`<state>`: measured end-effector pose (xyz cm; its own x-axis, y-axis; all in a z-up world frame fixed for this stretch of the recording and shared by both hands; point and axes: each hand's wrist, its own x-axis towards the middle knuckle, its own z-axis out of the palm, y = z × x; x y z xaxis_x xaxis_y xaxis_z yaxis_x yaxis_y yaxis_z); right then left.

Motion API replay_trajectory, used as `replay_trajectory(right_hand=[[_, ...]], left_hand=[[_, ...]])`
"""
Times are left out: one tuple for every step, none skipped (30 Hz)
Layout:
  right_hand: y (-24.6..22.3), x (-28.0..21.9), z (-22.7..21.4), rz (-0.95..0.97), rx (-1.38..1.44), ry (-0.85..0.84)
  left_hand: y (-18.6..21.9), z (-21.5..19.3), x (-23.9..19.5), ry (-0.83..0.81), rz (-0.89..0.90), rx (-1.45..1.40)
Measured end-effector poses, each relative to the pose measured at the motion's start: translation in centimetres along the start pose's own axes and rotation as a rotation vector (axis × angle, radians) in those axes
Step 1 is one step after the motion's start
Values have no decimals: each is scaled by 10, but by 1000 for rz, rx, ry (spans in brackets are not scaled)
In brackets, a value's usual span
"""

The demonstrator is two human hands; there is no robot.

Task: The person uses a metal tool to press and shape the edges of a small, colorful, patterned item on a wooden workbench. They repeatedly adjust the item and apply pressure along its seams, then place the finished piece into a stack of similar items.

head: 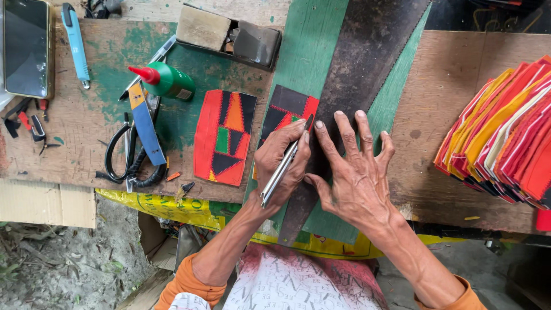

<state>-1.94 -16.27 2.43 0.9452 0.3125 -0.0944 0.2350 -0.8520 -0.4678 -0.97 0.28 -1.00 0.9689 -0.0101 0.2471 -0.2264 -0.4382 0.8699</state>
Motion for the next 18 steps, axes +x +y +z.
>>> replay_trajectory(right_hand=[[0,0,0,-1,3,5],[1,1,0,-1,2,7],[0,1,0,0,2,7],[0,0,0,0,1,7],[0,1,0,3,1,2],[1,1,0,5,0,-3],[1,1,0,9,1,-11],[0,1,0,7,3,-6],[1,1,0,4,4,-1],[0,0,0,2,6,5],[1,0,0,1,4,2],[1,0,0,0,3,-1],[1,0,0,0,4,-6],[2,0,0,0,-2,-8],[2,0,0,-3,-8,-9],[2,1,0,-6,-15,-10],[2,1,0,-7,-10,-5],[3,1,0,-7,-5,0]], left_hand=[[0,0,1,-11,12,11],[1,-1,2,-22,23,22],[2,-1,3,-34,33,34],[3,-2,3,-34,33,41],[3,-1,5,-33,38,47],[2,-1,6,-33,43,53],[3,-1,6,-37,46,57],[3,-1,6,-42,49,62],[3,-1,6,-46,52,66],[3,-1,6,-40,55,68],[4,0,7,-34,60,69],[4,0,8,-27,65,70],[5,0,8,-31,78,82],[6,0,9,-35,92,93],[7,0,11,-38,106,106],[8,-1,12,-56,116,127],[9,-1,14,-76,126,146],[10,-1,16,-96,137,166]])
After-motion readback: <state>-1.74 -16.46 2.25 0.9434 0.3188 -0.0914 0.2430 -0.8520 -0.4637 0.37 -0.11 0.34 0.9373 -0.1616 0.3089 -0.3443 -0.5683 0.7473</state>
